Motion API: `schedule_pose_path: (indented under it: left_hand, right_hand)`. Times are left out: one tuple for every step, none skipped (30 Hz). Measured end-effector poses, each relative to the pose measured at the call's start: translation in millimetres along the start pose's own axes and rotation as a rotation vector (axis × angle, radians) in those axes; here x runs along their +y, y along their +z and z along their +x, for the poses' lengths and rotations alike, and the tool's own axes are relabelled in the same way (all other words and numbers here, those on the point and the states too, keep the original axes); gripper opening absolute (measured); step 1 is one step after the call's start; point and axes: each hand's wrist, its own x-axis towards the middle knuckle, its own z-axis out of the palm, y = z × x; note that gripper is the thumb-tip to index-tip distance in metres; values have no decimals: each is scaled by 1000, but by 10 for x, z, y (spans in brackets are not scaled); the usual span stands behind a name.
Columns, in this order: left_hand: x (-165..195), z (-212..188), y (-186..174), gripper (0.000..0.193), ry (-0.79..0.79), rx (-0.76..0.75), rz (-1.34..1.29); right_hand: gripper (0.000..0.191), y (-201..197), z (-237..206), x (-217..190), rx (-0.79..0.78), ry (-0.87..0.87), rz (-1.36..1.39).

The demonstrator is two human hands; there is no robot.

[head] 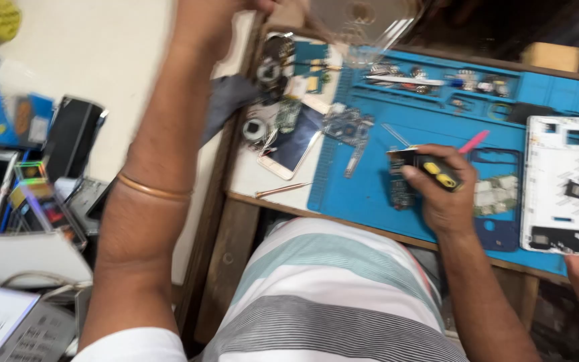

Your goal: The person sits at a repair bench and works on a phone motherboard held in one hand, using a screwdriver to pry and unscrew small components from the board. They reposition the board repeatedly and set the board down on the blue mat near the end.

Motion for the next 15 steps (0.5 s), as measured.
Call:
schedule_pose_path:
  left_hand:
    - [98, 152, 320, 25, 6, -28, -11]
    - [34, 127, 680, 20, 97, -120, 41]
    - [16, 128, 1075, 19, 57, -178, -45]
    - [10, 123, 1455, 20, 14, -237, -130]
    - [16, 85, 1796, 22, -2, -289, -189]
    - [26, 40, 2099, 35, -19, -338, -245]
    - [35, -9, 2381, 45, -25, -384, -270]
    - [43, -68, 2624, 56, -30, -427, -294]
    - [53, -150, 2839, 54, -59, -463, -259]
    - [69, -236, 3024, 52, -87, -497, -222]
    - [96, -320, 3177, 53, -60, -518, -173]
    - [133, -399, 3303, 53, -32, -538, -121]
    - [179, -447, 3404, 53, -5, -556, -69]
    - [228, -455, 3486, 54, -4, -547, -59]
    - [271, -452, 3555, 54, -2, -539, -49]
  right_hand:
    - [34, 19, 14, 10, -7, -34, -26]
    - [34, 30, 20, 13, -12, -66, -53]
    - [33, 33, 11, 15, -13, -95, -82]
    - [34, 31, 3, 22, 9, -105, -153]
    - [34, 24, -5, 33, 31, -111, -225]
    - [34, 10, -5, 49, 51, -114, -296]
    - [35, -4, 6, 77, 39, -119, -277]
    - [35, -23, 26, 113, 24, -124, -258]
    - [36, -61, 10, 142, 4, -127, -237]
    - [40, -74, -12, 193, 41, -154, -230]
    - [44, -59, -3, 263, 75, -184, -223]
    - [48, -60, 0, 317, 109, -216, -213]
    - [53, -87, -11, 350, 127, -203, -278]
    - [57, -115, -11, 377, 144, -188, -344]
    - [61, -130, -14, 395, 161, -173, -410]
